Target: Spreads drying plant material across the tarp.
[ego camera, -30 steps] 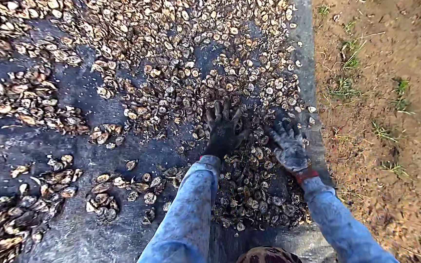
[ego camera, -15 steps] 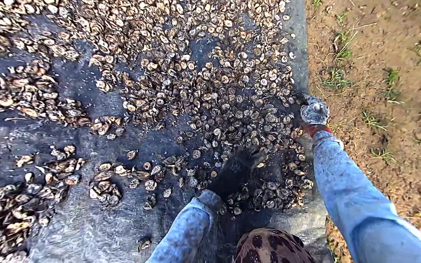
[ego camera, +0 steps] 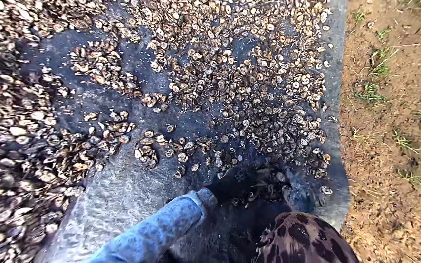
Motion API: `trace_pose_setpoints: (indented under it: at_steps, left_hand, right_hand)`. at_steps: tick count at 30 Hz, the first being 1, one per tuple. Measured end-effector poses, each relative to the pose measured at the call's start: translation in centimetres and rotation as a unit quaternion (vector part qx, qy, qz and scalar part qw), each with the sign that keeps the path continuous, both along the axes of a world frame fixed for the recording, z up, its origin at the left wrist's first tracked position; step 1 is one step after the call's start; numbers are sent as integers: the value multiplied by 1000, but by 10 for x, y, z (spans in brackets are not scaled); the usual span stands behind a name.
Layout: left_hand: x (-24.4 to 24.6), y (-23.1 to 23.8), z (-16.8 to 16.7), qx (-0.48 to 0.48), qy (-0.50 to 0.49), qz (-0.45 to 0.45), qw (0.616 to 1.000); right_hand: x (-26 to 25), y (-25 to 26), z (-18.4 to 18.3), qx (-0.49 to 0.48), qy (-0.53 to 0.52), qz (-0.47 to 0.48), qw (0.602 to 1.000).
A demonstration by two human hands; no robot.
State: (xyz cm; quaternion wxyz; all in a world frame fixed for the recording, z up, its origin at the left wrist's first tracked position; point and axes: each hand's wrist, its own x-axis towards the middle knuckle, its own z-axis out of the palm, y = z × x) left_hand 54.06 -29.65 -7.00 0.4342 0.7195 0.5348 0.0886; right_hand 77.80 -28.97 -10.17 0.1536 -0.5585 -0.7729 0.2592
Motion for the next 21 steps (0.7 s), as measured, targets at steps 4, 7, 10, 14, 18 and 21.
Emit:
trace_pose_setpoints:
  at_steps: [4, 7, 10, 14, 18, 21]
  left_hand:
    - [-36, 11, 38, 49, 18, 16, 999]
    - [-90, -13, 89, 112, 131, -100, 980]
    - [-164, -69, 117, 182, 210, -149, 949]
    - [-316, -154, 104, 192, 345, 89, 914]
    - [-469, -274, 94, 81, 450, 483, 747]
    - [-518, -371, 81, -112, 388, 673, 619]
  right_hand:
    - [-39, 63, 44, -45, -97, -12, 994]
    - [-72, 91, 23, -36, -219, 46, 974]
    - [-76, 93, 12, -32, -220, 97, 970]
    - [-107, 112, 74, -76, -221, 179, 956]
    - [-256, 101, 153, -18, -328, 440, 836]
    - [-379, 58, 154, -9, -271, 533, 801]
